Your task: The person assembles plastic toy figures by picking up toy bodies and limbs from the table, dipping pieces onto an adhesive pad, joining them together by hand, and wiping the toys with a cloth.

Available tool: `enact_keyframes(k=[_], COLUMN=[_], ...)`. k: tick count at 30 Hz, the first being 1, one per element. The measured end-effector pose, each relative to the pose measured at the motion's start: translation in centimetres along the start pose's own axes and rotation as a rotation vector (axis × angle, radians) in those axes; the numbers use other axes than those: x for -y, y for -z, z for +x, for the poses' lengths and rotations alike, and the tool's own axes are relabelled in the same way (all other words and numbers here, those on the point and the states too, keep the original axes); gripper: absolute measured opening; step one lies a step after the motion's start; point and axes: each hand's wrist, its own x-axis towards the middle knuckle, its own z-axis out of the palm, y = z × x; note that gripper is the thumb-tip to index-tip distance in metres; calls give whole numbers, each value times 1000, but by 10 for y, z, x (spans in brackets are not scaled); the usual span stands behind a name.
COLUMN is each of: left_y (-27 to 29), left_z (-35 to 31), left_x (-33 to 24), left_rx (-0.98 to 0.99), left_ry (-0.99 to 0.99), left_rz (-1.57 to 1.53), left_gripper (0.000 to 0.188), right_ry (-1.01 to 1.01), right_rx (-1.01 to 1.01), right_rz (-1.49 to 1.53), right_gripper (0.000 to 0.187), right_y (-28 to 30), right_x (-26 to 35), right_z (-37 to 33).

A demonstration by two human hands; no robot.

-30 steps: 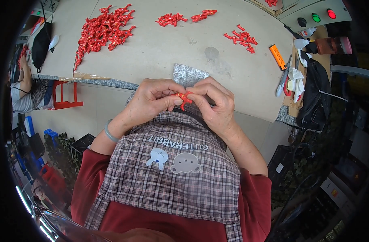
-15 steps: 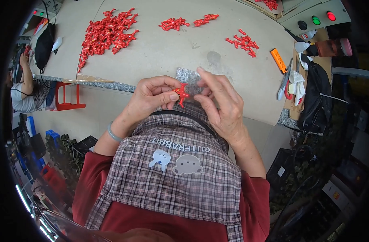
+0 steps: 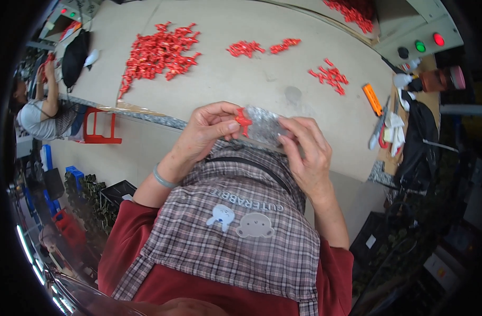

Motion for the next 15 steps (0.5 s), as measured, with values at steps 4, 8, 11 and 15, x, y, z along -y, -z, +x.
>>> enact_keyframes(k=[4, 8, 11, 15], left_y=[12, 24, 42, 38], left_z=[3, 5, 7, 6], left_x=[-7, -24, -30, -42], left_rx=[-100, -198, -252, -310], left_ry=[5, -139, -233, -250], left_rz=[69, 177, 263, 421], left_gripper=[22, 21, 21, 26], right_ry=[-56, -86, -87, -102], right_rx=[-43, -26, -11, 0], right_rz=[-43, -63, -71, -85], right_gripper=[28, 25, 23, 22], right_y=[5, 10, 10, 10], right_x=[-8, -14, -16, -17], right_z=[-7, -9, -9, -7])
